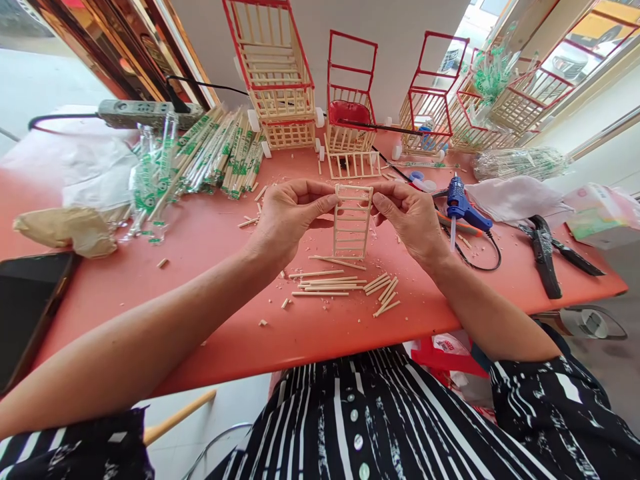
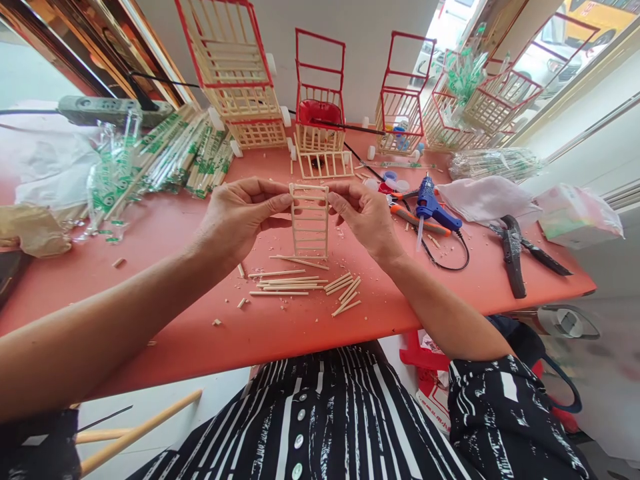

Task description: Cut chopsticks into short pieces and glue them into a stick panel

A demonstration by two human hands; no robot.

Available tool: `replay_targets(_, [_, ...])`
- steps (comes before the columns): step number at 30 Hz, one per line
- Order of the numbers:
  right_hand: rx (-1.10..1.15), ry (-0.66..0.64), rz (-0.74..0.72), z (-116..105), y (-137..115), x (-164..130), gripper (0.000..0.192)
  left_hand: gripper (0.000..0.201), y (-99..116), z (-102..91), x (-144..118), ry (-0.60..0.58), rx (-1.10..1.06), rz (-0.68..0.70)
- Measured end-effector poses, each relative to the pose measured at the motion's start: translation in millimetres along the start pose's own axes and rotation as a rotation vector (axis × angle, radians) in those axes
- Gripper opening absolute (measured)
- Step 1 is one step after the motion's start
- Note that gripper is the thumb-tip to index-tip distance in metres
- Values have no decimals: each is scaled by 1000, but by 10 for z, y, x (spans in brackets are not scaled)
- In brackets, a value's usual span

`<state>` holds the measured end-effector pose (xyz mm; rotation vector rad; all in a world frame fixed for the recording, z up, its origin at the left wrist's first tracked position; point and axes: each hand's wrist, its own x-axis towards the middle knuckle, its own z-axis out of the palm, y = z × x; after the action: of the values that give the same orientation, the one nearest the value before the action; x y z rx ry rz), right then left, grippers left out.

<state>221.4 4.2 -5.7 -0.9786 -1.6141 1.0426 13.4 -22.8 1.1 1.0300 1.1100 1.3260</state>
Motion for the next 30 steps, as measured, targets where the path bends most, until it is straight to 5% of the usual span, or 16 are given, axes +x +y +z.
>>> replay_targets(20, [128, 36, 184, -155, 156, 119, 44, 3, -42, 14, 44, -141, -67, -215])
replay_targets(30, [181, 22, 162, -118, 126, 102, 44, 21, -59, -41, 54, -198, -13, -141])
